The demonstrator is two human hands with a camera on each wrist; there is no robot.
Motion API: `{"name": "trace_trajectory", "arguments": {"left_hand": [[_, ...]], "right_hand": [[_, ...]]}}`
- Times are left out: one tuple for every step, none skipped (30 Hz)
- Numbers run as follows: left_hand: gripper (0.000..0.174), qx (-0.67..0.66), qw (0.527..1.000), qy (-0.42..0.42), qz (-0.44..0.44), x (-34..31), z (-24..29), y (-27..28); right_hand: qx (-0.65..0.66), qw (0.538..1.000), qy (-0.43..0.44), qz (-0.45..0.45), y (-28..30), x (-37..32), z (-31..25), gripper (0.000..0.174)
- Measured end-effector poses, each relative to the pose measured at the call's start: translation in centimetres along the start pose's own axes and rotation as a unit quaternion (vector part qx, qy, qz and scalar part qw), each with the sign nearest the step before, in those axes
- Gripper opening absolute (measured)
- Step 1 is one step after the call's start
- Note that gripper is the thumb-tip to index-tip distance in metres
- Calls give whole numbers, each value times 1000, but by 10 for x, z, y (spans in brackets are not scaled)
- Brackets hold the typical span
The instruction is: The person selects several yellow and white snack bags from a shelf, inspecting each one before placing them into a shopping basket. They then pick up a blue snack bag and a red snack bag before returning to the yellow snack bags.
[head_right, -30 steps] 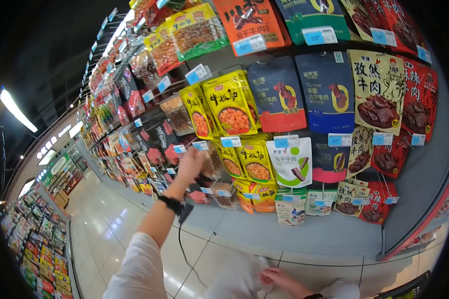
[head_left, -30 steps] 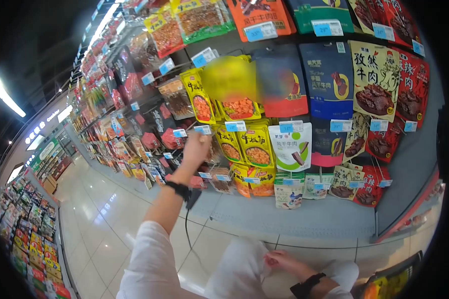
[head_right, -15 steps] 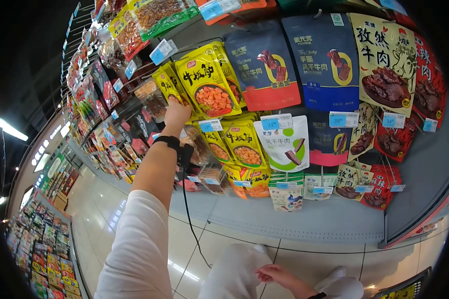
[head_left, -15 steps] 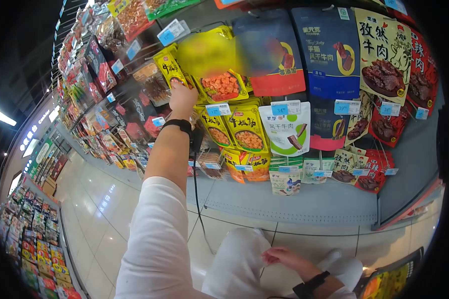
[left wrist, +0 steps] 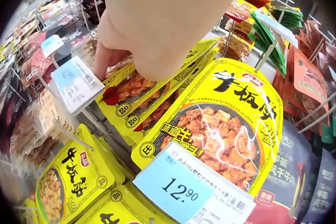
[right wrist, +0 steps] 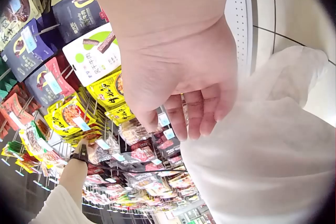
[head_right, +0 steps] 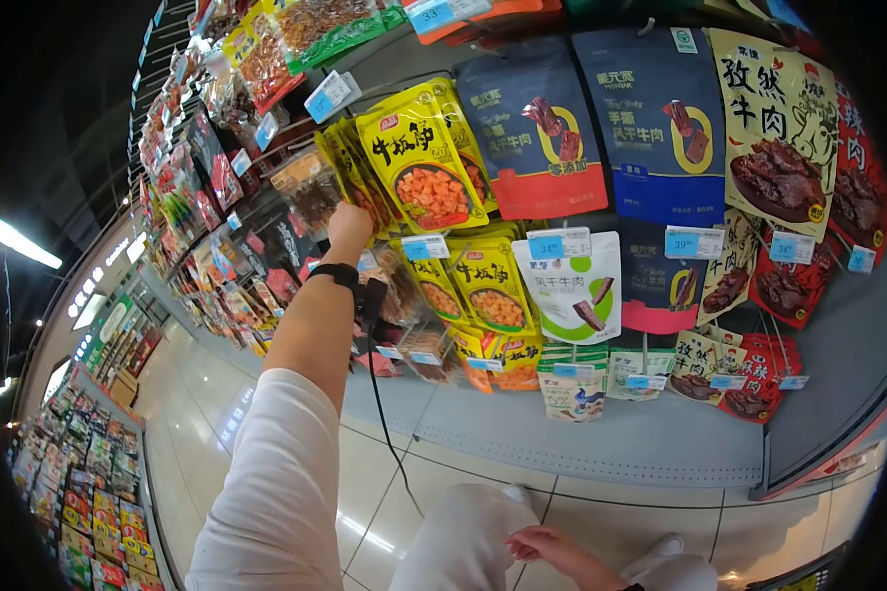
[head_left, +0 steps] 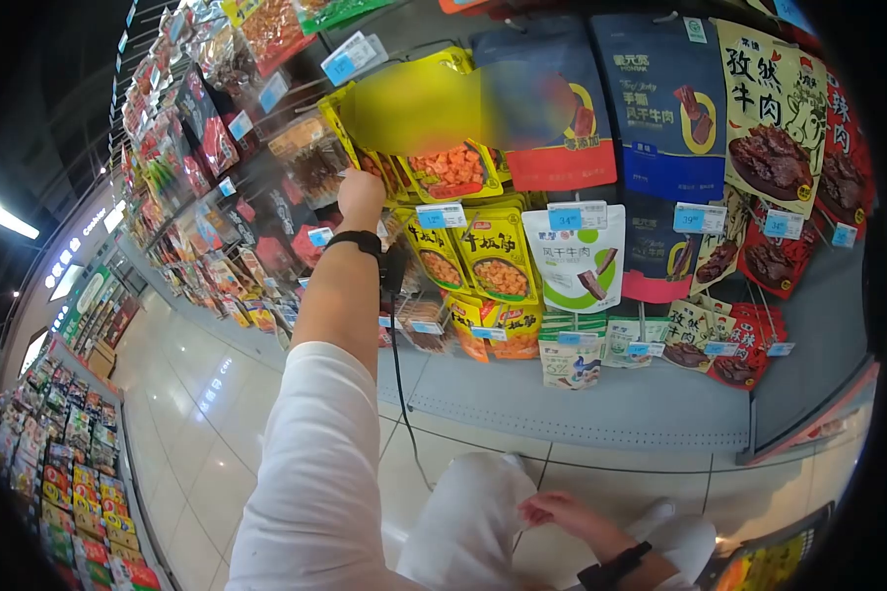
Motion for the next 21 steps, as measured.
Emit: {"name": "trace_trajectory", "arguments": {"left_hand": [[39,-4,1000,-1,15,0,-2,1],[37,-9,999,-3,31,0,-3,3],[37,-10,999,-3,33,-1,-4,3],[35,-24,999,-8,43,-2,-4,4],[33,-37,998,-13,53,-5,-3,8],[33,-39,998,-14,56,-8,-4,11],[32,-53,997,-15,60,-12,-4,15],[31,-67,996,-16,63,-15,-5,18],[31,-69,995,-17,65,-16,-6,19],[30,-72,995,-14,71,-17,-8,18],[29,-75,994,-11,75,-22,-10,23],[29,-77,994,-11,77,-26,-11,27],[28,-95,992,-11,82,-31,-13,32],[27,-113,990,-11,86,-37,-15,36],[26,-125,986,-31,108,-43,-17,42],[26,-126,985,-33,109,-44,-21,45],[25,-165,978,-43,122,-43,-26,47],[25,-203,969,-53,134,-42,-32,47],[21,-129,969,-107,181,-43,-33,52],[21,-128,969,-106,182,-39,-42,48],[21,-320,933,-87,137,-35,-55,41]], "right_hand": [[-1,1000,0,-1,-1,-1,-1,33],[-3,1000,1,-2,-2,-1,-2,33],[-5,1000,3,-4,-3,-2,-3,33],[-7,1000,5,-4,-3,-2,-3,33],[-7,1000,5,-5,-3,-1,-2,33],[-8,1000,6,-7,-3,-2,-2,33],[-10,1000,8,-7,-5,-4,-4,33],[-19,1000,14,-9,-8,-6,-7,34],[-28,999,20,-10,-10,-8,-9,34],[-30,999,23,-10,-11,-10,-10,34],[-31,999,24,-8,-12,-12,-11,34],[-33,999,25,-6,-12,-14,-11,34],[-35,999,28,-5,-13,-16,-13,34],[-36,999,28,-1,-14,-18,-15,34],[-38,999,26,2,-14,-21,-15,34],[-38,999,29,3,-14,-22,-15,34],[-33,999,30,1,-13,-23,-14,34],[-27,999,31,-1,-12,-22,-12,34],[-28,999,32,-3,-11,-22,-11,34],[-30,999,36,-1,-9,-22,-11,33],[-33,999,39,0,-9,-23,-9,33]]}}
Point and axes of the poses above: each hand's wrist, its own x-axis towards the middle knuckle, its own y-axis out of the back of the hand, z = x × y, the point moved 6 cm from there along x, towards the middle knuckle, and after that the axes turned 10 degrees about x, right-handed, at the moved point
